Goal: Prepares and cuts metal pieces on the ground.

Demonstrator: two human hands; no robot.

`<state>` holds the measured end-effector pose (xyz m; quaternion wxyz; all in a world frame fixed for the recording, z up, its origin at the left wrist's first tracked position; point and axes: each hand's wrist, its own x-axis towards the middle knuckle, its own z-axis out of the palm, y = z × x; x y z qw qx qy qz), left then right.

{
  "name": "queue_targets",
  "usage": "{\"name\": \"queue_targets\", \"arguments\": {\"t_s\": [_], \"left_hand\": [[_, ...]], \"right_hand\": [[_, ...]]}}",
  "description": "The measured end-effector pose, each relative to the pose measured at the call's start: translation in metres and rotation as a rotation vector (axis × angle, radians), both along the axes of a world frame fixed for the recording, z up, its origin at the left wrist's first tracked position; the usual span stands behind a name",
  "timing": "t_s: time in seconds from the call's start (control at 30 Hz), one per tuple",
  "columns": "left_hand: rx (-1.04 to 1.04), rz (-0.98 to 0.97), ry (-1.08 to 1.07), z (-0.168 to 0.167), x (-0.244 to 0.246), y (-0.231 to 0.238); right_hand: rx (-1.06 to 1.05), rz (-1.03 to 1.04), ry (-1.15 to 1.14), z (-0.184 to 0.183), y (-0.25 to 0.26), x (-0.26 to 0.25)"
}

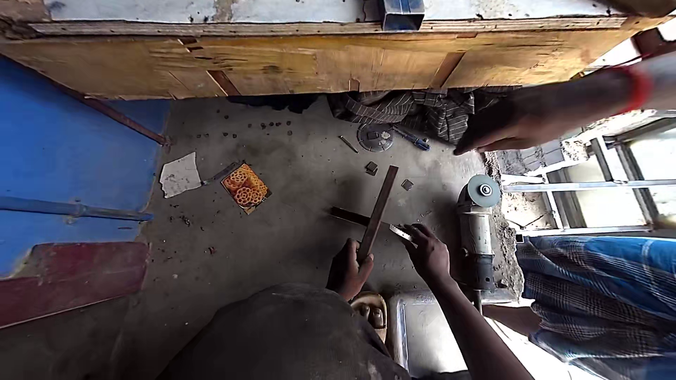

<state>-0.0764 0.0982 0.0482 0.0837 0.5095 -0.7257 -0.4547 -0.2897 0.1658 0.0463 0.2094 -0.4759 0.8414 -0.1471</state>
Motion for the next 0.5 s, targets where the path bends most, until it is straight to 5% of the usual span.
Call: {"name": "queue_targets", "arguments": {"t_s": [0.3,0.5], "left_hand": [[0.002,-0.016,-0.14,0.0,-0.015,0.01],[0.31,-0.136,-0.31,0.085,-0.03,-0.018]], "right_hand": [[-0.069,0.024,0.028,-0.001,0.002,0.002],[-0.125,0.051,0.054,-0.002,0.003,0.002]]}}
